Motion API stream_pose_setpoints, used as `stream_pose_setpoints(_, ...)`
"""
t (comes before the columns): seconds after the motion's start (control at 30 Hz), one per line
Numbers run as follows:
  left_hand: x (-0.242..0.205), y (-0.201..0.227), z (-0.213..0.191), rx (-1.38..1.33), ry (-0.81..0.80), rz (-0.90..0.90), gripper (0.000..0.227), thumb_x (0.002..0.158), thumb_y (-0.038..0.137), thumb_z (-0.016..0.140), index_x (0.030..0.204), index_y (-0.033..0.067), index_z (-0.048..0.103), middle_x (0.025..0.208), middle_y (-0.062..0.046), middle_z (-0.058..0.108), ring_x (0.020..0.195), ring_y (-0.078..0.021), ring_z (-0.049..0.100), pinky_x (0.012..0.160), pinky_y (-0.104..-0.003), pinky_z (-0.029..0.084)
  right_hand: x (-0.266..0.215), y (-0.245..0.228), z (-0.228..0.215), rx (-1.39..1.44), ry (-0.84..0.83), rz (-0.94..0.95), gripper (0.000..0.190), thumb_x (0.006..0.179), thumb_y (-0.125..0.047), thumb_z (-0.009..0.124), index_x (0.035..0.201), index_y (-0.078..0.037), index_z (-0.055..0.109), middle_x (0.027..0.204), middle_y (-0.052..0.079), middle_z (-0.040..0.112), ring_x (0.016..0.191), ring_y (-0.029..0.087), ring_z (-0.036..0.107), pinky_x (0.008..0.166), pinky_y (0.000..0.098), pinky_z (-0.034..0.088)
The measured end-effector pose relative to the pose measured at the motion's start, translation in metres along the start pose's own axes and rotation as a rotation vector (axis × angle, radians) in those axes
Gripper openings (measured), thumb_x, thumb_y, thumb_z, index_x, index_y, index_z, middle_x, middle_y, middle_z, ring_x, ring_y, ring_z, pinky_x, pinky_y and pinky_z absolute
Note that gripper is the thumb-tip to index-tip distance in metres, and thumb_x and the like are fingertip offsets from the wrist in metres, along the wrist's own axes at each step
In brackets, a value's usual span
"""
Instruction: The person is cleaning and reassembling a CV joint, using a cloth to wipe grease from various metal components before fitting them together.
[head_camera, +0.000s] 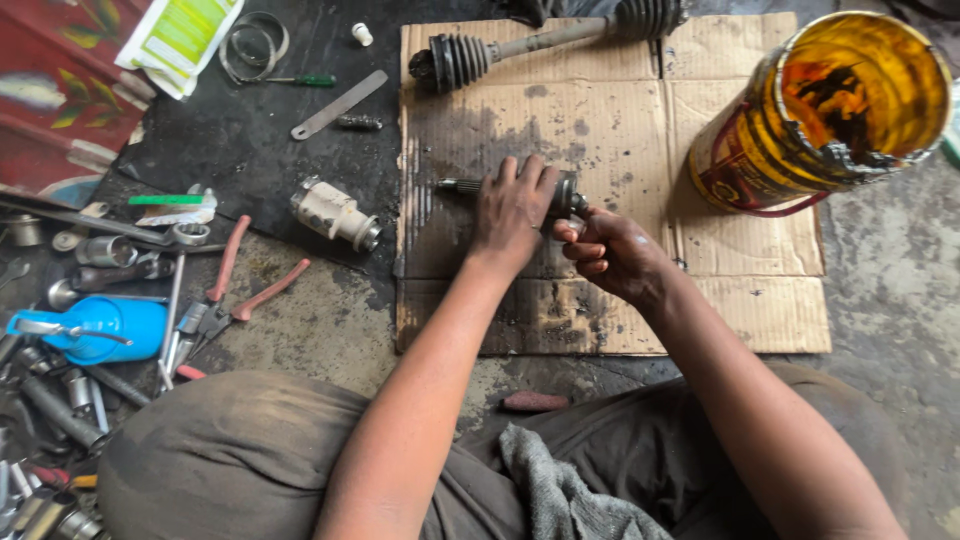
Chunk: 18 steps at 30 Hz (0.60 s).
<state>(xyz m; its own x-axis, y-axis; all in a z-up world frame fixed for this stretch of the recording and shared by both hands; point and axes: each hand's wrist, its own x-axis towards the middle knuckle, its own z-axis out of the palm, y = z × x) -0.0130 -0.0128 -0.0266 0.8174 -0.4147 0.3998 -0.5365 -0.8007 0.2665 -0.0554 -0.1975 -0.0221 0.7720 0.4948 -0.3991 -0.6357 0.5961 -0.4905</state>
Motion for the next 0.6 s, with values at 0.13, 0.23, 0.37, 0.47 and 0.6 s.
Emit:
stream_pose_setpoints(0.13,-0.001,0.002,-0.005,-0.025,-0.101,-0.03,0.067,0.053,-0.002,0.082,0.116,0.0084,0.061,0.121,-0.011,0.057,0.114,-0.0332,0.055,0.087,-0.05,0.049,-0.008,-0.001,0.001,0.079,-0.019,-0.033,0.035,0.088,0.002,0.044,0.122,-0.004,0.041,0.09,0.004,0.053,0.056,0.003,0.042,0.039,0.0147,0.036)
stream_pose_setpoints(0.23,0.002,0.0,-0.003,0.021,-0.064,0.004,0.068,0.055,-0.003,0.083,0.119,0.007,0.06,0.125,-0.011,0.057,0.113,-0.0292,0.055,0.088,-0.044,0.049,-0.013,-0.009,0.009,0.1,0.058,-0.108,0.047,0.085,0.006,0.043,0.131,-0.004,0.043,0.09,0.005,0.057,0.057,0.003,0.045,0.039,0.0139,0.037)
stream_pose_setpoints(0.37,-0.001,-0.001,0.0,0.001,-0.058,0.006,0.066,0.057,-0.009,0.077,0.118,0.0079,0.06,0.123,-0.01,0.057,0.113,-0.0297,0.055,0.086,-0.043,0.049,-0.021,-0.023,0.029,-0.101,0.12,-0.29,0.04,0.094,0.009,0.045,0.133,-0.001,0.043,0.095,0.011,0.061,0.063,0.008,0.053,0.046,0.0189,0.043)
stream_pose_setpoints(0.47,0.001,-0.002,-0.004,-0.03,-0.071,-0.007,0.063,0.059,-0.012,0.073,0.117,0.0076,0.06,0.122,-0.01,0.057,0.113,-0.0304,0.055,0.087,-0.043,0.05,-0.034,-0.035,0.05,-0.358,0.32,-0.434,0.054,0.079,0.012,0.043,0.13,-0.004,0.045,0.093,0.01,0.063,0.065,0.015,0.061,0.052,0.0267,0.052)
stream_pose_setpoints(0.6,0.002,0.002,-0.012,-0.021,-0.06,-0.012,0.062,0.059,-0.011,0.073,0.118,0.0072,0.059,0.121,-0.012,0.057,0.113,-0.033,0.054,0.086,-0.046,0.05,-0.078,-0.055,0.064,-1.064,0.412,-0.793,0.039,0.087,0.005,0.049,0.126,0.0,0.054,0.103,0.012,0.064,0.08,0.018,0.066,0.066,0.0301,0.059)
